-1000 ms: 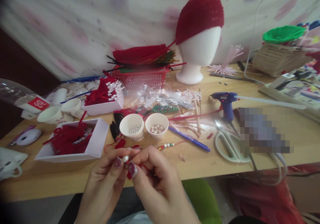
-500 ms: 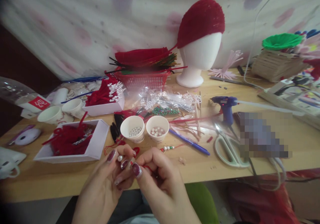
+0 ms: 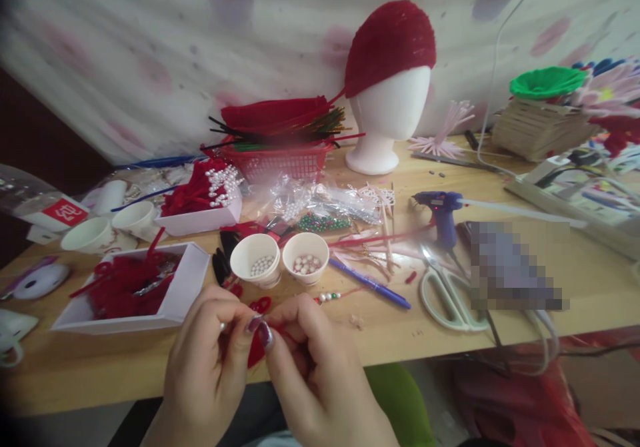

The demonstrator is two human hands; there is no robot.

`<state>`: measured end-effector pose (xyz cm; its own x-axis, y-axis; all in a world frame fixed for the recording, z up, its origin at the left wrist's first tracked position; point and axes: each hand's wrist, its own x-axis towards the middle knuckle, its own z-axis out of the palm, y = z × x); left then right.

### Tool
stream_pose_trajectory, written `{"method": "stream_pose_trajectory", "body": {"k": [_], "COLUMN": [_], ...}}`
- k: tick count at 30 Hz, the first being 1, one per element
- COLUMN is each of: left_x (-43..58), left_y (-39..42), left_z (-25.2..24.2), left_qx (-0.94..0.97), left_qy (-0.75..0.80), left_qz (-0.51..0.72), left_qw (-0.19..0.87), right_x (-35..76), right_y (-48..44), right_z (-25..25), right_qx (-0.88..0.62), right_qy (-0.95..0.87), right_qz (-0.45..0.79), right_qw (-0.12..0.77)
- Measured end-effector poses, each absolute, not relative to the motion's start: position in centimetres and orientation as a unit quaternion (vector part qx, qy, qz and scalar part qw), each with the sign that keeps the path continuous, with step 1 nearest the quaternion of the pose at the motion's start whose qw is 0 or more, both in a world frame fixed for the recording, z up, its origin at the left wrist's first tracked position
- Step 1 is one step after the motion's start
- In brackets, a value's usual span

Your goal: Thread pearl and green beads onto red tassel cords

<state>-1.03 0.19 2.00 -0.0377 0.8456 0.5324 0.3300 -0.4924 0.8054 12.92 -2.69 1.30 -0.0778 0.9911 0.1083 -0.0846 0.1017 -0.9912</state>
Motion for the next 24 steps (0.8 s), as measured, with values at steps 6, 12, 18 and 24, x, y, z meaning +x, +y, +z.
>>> {"method": "stream_pose_trajectory", "body": {"k": [6, 12, 18, 24], "left_x": [-1.7, -1.6, -1.6, -1.3], "left_y": [0.9, 1.1, 1.2, 1.1], "left_z": [2.0, 1.9, 2.3, 2.7], "left_qx": [0.784, 0.78, 0.774, 0.727], "left_qy": [0.413, 0.426, 0.423, 0.445], "left_qz": [0.453, 0.449, 0.452, 0.452], "left_qw": [0.094, 0.095, 0.132, 0.263], "right_x": [13.2, 13.6, 13.6, 13.6], "right_y": [-2.4, -1.8, -1.4, -1.6], "right_z": [0.6, 0.6, 0.6, 0.8], "right_qx": [-0.417, -0.425, -0.419, -0.425], "right_qy": [-0.643, -0.702, -0.707, -0.728], "right_qz": [0.369, 0.247, 0.205, 0.144], "right_qw": [0.526, 0.515, 0.532, 0.519]}}
